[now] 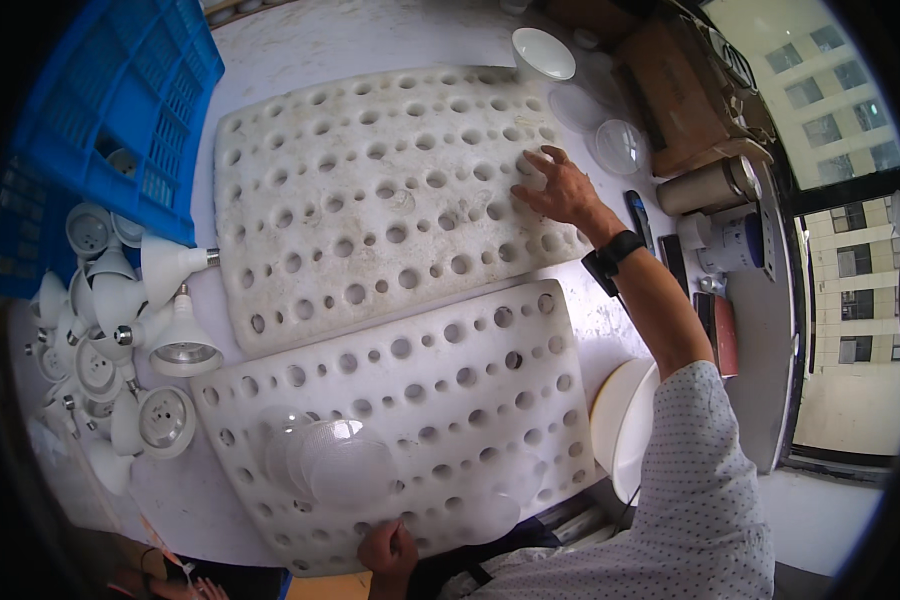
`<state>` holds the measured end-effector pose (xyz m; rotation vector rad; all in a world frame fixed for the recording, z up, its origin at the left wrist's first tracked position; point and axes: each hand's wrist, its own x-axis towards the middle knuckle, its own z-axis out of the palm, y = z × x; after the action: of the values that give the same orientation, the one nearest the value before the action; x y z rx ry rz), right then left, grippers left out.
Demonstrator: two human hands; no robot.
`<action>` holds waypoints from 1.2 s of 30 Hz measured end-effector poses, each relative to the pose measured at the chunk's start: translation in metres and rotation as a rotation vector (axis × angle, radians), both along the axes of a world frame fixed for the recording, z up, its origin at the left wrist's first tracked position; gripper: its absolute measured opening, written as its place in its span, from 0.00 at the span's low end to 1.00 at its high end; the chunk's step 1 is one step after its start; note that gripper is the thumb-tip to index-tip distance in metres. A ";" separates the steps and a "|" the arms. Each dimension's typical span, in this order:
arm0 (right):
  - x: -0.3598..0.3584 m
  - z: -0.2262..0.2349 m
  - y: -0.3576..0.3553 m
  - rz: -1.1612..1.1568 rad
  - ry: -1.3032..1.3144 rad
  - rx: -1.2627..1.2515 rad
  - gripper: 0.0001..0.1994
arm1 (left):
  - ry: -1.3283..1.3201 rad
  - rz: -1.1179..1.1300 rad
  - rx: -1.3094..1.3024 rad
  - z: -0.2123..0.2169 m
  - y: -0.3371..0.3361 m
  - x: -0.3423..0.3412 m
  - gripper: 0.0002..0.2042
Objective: Inspect and organize lamp housings, lenses, and other components on a workbench and move items to a conveyor belt.
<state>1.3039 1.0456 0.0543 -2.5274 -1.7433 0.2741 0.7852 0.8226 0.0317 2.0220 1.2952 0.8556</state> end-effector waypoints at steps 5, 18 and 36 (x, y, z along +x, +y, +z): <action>-0.023 0.047 -0.039 0.020 0.071 0.218 0.31 | 0.000 -0.089 -0.065 0.006 0.007 -0.002 0.04; -0.091 0.123 -0.328 -0.233 0.096 0.065 0.24 | -0.271 -0.225 -0.118 0.010 -0.012 -0.052 0.08; -0.310 0.033 -0.328 0.556 0.012 0.076 0.49 | -0.165 -0.318 0.123 -0.002 -0.169 -0.121 0.07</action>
<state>0.9939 0.7176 0.0878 -1.9346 -2.3662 0.2358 0.6637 0.6540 0.0301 2.1260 0.8208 0.9445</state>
